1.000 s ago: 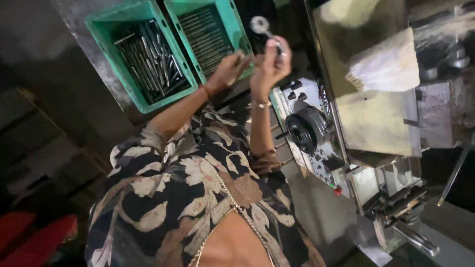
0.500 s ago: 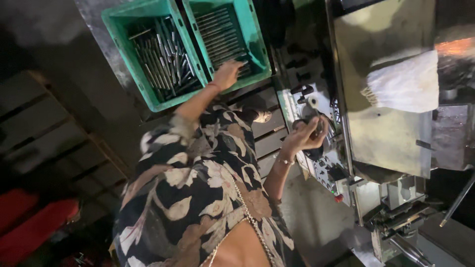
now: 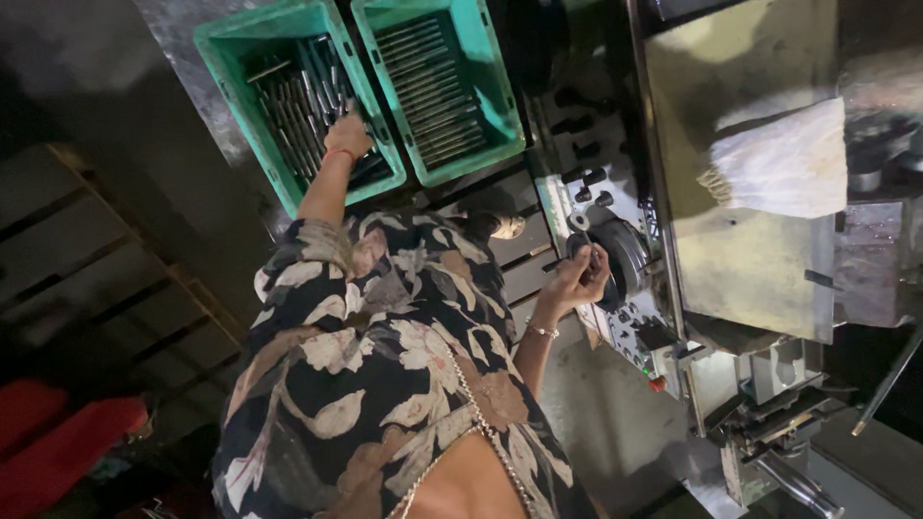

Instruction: The person repeatedly picks metal rods from a green crate, presses each rod against a rotating grinding wheel, and returns the rod to the crate. The cycle of pick, grind, and return is performed continuously throughout the clip.

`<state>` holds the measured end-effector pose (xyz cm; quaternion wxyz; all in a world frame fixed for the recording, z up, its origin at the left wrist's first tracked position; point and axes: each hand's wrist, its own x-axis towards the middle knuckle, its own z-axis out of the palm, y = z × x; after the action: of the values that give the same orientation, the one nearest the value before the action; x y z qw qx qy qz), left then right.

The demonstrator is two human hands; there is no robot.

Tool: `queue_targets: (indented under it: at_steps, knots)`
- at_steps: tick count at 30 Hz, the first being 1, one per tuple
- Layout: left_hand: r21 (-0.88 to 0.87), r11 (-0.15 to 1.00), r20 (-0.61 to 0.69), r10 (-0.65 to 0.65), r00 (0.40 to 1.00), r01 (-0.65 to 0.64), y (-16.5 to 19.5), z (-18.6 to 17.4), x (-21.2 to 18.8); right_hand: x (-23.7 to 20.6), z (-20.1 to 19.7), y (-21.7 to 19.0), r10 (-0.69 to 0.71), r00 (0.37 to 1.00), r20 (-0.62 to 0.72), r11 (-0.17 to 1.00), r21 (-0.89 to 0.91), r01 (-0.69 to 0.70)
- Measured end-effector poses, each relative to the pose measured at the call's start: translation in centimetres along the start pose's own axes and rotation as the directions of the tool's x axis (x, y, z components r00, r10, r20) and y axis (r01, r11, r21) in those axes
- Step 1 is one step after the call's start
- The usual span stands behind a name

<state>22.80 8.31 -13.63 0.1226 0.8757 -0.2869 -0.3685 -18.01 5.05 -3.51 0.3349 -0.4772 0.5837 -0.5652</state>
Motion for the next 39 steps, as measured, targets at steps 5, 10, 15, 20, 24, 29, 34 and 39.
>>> queue_targets:
  at_steps: [5,10,15,20,24,29,34,39]
  knots:
    - [-0.101,0.987,-0.119,0.116,0.986,-0.129,-0.3,1.0,-1.2,-0.8,0.3,0.5,-0.083,0.996,0.029,0.996,-0.039,0.084]
    - [-0.159,0.952,-0.313,0.203,0.928,-0.262,-0.5,2.5,-3.0,-1.4,0.4,0.6,-0.053,0.997,0.050,0.999,0.004,0.053]
    - [-0.164,0.768,-0.481,0.485,0.730,-0.619,-2.0,0.7,-5.5,-1.2,0.6,0.6,0.023,0.999,0.045,0.996,0.084,-0.027]
    - [-0.922,0.161,-0.221,0.526,0.821,-0.351,-2.7,-4.6,-7.6,-1.0,0.9,0.6,-0.086,0.989,0.124,0.995,-0.035,0.091]
    - [-0.865,0.371,0.004,0.680,0.733,-0.339,-0.5,-3.7,-8.7,-0.4,2.0,-0.2,-0.055,0.974,0.222,0.998,0.047,0.045]
    - [-0.672,0.531,0.000,0.697,0.717,-0.517,7.3,5.0,-9.4,0.3,3.9,-3.3,-0.051,0.959,0.277,0.996,0.087,0.028]
    - [-0.404,0.458,-0.096,0.840,0.535,-0.792,13.3,7.1,-12.0,0.7,5.2,-7.5,0.111,0.946,0.303,0.897,0.380,-0.227]
    - [-0.930,0.167,-0.021,0.865,0.501,-0.328,17.3,5.0,-16.6,0.9,5.0,-8.6,-0.077,0.959,0.273,0.987,0.158,0.034]
